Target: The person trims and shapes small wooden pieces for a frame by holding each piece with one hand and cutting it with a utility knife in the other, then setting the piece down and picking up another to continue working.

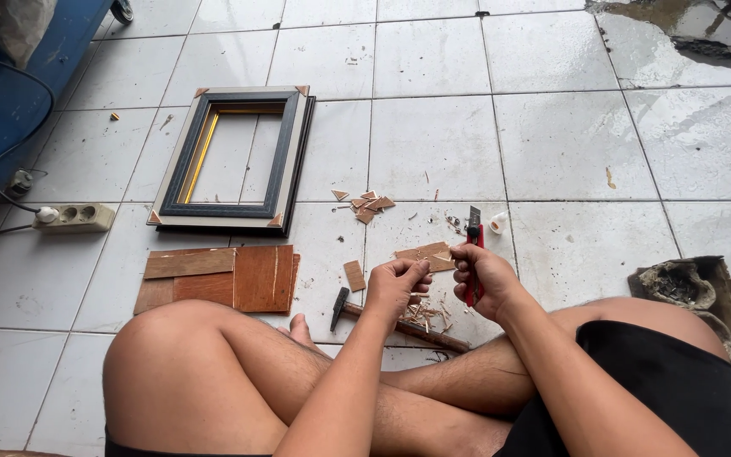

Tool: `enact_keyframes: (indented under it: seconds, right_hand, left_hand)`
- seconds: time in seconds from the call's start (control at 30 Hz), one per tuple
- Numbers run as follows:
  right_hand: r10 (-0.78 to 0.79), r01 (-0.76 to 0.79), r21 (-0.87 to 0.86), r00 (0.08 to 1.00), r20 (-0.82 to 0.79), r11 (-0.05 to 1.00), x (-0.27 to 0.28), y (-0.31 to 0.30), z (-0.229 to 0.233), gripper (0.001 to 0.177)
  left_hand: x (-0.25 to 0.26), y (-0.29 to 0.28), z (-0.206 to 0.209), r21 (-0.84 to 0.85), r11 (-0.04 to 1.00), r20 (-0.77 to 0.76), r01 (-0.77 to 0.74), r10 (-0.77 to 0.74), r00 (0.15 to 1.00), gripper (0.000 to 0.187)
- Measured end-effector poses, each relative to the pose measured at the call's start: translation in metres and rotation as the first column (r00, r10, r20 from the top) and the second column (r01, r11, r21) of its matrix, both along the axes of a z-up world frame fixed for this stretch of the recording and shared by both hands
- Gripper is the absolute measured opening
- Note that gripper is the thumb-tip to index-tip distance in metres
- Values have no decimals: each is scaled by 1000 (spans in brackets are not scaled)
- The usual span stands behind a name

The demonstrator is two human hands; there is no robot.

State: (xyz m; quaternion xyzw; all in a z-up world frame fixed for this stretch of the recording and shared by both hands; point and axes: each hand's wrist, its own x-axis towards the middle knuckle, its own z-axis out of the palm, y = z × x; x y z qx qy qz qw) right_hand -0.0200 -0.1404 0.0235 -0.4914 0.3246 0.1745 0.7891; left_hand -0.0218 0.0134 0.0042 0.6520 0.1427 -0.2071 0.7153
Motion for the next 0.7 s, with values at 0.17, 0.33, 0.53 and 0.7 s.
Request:
enact_keyframes:
  seconds: [0.17, 0.33, 0.53, 0.7]
  right_hand:
    - [103, -89, -195, 993, 65, 977, -6, 11, 11, 11]
    - [132, -121, -225, 991, 34, 967, -9, 16, 15, 15]
    - [52, -45, -239, 998, 21, 970, -9, 15, 19, 27]
    - [57, -48, -314, 998, 20, 948, -4, 14, 8, 29]
  left_hand:
    - [0, -1, 6, -78, 997, -89, -5, -2, 996, 15]
    - [10, 5, -4, -64, 996, -77, -57, 52, 996, 12]
    - [35, 29, 23, -189, 931, -32, -312, 312, 949, 55]
    - [34, 22, -8, 112, 898, -16, -425, 429, 903, 41]
